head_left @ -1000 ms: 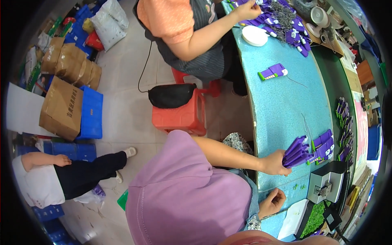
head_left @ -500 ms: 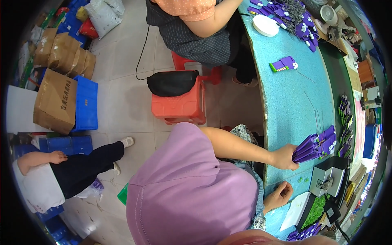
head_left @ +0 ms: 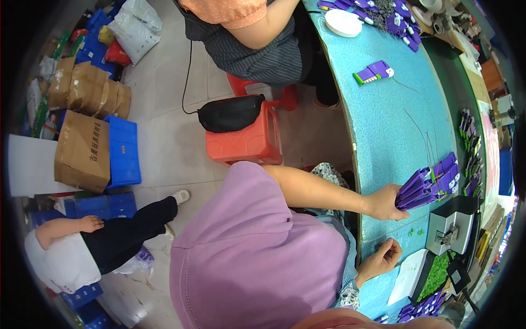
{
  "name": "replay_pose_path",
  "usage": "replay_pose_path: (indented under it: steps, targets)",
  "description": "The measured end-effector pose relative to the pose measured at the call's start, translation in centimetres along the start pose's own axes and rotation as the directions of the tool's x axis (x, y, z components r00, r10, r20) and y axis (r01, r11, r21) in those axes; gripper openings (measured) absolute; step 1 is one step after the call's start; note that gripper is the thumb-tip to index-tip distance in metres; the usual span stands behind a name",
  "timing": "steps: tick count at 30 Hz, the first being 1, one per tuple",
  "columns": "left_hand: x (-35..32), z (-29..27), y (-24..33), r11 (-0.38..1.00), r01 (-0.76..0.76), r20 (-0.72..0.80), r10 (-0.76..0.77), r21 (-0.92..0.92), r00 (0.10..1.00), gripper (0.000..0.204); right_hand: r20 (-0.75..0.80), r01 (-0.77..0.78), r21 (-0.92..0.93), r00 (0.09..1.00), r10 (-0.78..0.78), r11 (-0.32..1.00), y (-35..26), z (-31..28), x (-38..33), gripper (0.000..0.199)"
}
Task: The person attaches plastic beads onto toy components by hand, places the assembled parts onto the table, and retrieves a tray of additional toy components from an upper shelf before assembling more beads onto the parts.
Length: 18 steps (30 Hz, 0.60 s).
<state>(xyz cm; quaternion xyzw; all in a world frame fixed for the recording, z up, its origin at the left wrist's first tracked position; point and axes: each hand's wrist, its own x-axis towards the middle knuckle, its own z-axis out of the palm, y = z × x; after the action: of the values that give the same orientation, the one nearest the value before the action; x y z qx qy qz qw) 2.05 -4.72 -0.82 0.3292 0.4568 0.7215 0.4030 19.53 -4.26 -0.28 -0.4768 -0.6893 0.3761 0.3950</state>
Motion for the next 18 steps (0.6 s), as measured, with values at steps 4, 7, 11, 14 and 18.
replay_pose_path:
  steps: [4,7,11,14,18]
  targets:
    - [-0.1,0.3,1.2,0.998,0.050,0.046,-0.048,-0.026,0.998,0.028,-0.014,-0.016,0.040,1.000,0.016,0.999,0.3,-0.6,-0.1,0.014]
    - [0.3,0.4,0.3,0.998,0.050,0.050,-0.052,0.049,0.997,0.022,-0.004,-0.069,0.080,0.998,0.070,0.994,0.0,-0.7,-0.2,0.008]
    - [0.5,-0.6,1.4,0.945,0.309,0.045,-0.306,-0.106,0.951,0.014,0.109,-0.203,0.174,0.977,0.185,0.964,0.1,-0.7,0.5,0.005]
    - [2.8,-1.1,4.0,0.846,0.484,0.102,-0.474,-0.223,0.875,0.018,0.105,-0.292,0.234,0.956,0.275,0.927,0.0,-0.8,0.5,0.007]
    - [10.2,-2.4,5.6,0.903,0.428,-0.030,-0.427,0.041,0.904,0.028,0.089,-0.271,0.247,0.962,0.256,0.930,0.0,-1.3,0.7,0.007]
